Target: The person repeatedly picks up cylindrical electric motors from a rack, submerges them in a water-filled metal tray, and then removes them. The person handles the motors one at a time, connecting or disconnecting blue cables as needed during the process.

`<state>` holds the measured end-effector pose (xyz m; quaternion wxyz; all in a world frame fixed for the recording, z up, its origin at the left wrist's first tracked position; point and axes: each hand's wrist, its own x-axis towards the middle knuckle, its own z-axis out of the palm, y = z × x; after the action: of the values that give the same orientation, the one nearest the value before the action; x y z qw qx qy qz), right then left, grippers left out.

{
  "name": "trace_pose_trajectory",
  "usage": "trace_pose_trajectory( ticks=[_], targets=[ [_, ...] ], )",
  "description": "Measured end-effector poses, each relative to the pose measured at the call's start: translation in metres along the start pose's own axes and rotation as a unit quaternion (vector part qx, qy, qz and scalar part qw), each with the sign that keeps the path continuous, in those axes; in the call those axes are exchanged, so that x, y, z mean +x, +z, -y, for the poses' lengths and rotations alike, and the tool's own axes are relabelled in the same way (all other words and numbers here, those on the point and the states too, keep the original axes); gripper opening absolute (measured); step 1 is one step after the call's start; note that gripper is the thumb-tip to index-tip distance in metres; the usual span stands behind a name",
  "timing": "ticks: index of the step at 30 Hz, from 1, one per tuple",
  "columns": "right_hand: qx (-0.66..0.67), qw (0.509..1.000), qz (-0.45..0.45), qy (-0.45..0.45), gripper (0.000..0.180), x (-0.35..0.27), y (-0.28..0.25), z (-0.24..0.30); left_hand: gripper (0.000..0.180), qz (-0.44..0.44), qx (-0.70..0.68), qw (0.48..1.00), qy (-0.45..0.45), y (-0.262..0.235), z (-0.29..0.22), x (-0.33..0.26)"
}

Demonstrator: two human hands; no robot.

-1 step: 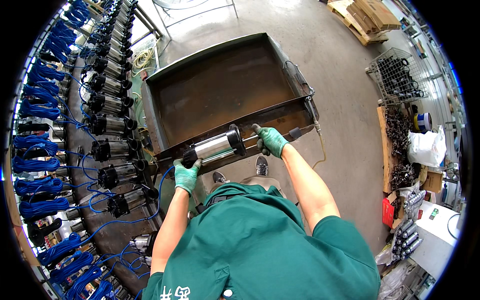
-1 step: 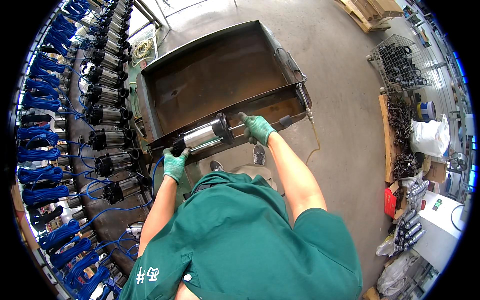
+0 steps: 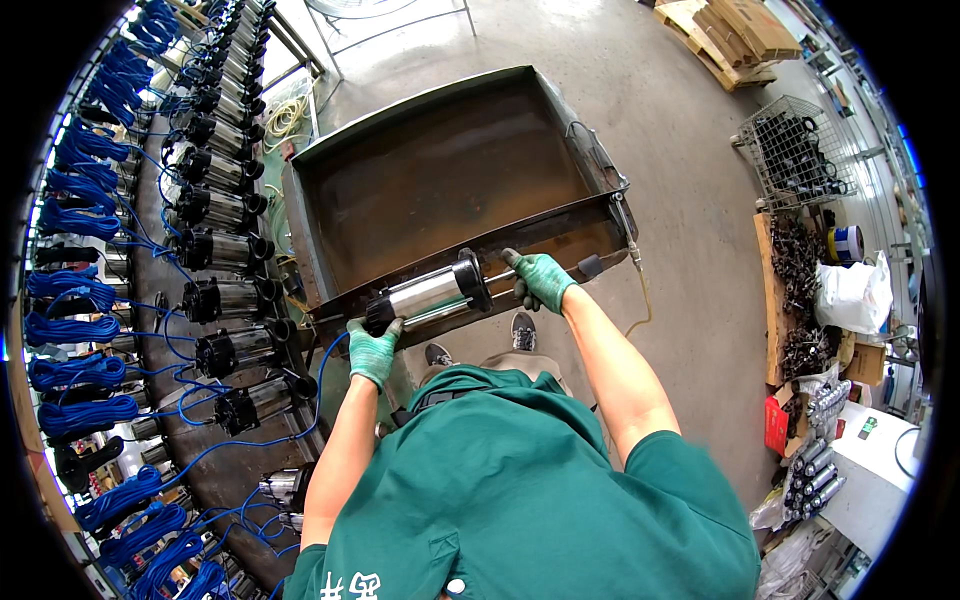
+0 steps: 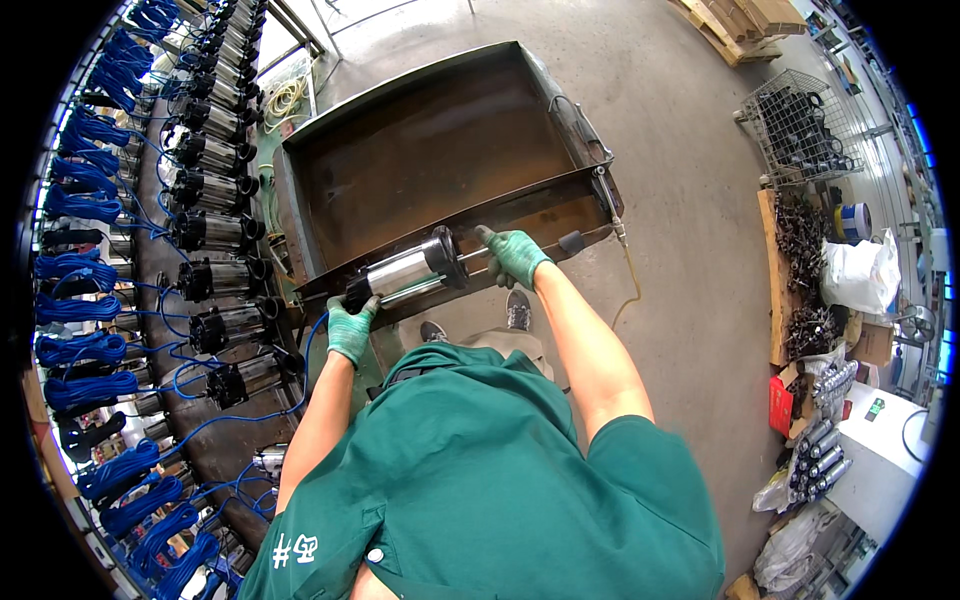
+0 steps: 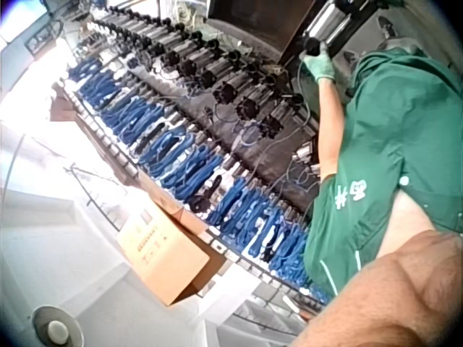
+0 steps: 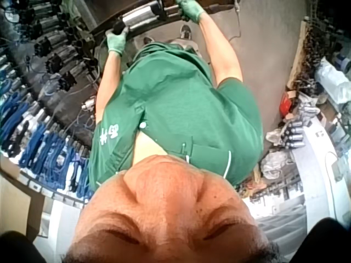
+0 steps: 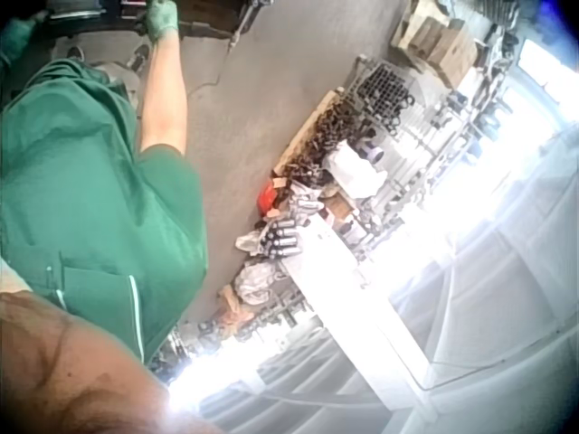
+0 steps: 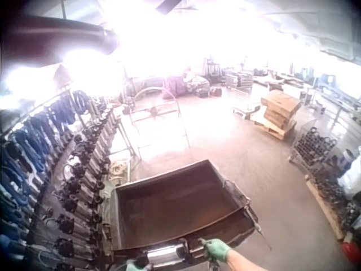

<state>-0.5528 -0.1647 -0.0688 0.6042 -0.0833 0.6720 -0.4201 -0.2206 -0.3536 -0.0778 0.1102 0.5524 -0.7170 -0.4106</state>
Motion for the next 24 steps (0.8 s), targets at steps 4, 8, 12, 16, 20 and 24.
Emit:
trace_pose_trajectory(
  ticks=[4,8,12,16,20,24],
  targets=[
    [-0.199,0.979,-0.056,0.001,0.081,0.018,0.001,0.007,0.070,0.005,0.003,1.000,0.008,-0.001,-0.009,-0.002],
    [-0.306,0.939,-0.125,-0.090,0.081,0.035,0.006,-0.014,0.068,0.002,0.000,1.000,0.006,-0.001,-0.007,-0.002],
    [-0.300,0.920,-0.180,-0.176,0.054,0.047,0.005,-0.036,0.067,0.006,0.002,1.000,0.001,-0.001,-0.014,-0.004],
    [-0.123,0.991,-0.035,-0.037,0.044,0.011,-0.003,-0.001,0.067,0.006,-0.013,1.000,-0.011,-0.004,-0.020,-0.010],
    [0.123,0.983,0.133,0.004,0.051,-0.009,-0.026,0.000,0.066,-0.003,-0.005,1.000,0.015,-0.001,-0.015,-0.006],
    [0.036,0.991,0.126,0.033,0.041,-0.013,-0.027,0.013,0.066,-0.015,0.010,1.000,0.024,0.002,0.000,-0.003]
  ],
)
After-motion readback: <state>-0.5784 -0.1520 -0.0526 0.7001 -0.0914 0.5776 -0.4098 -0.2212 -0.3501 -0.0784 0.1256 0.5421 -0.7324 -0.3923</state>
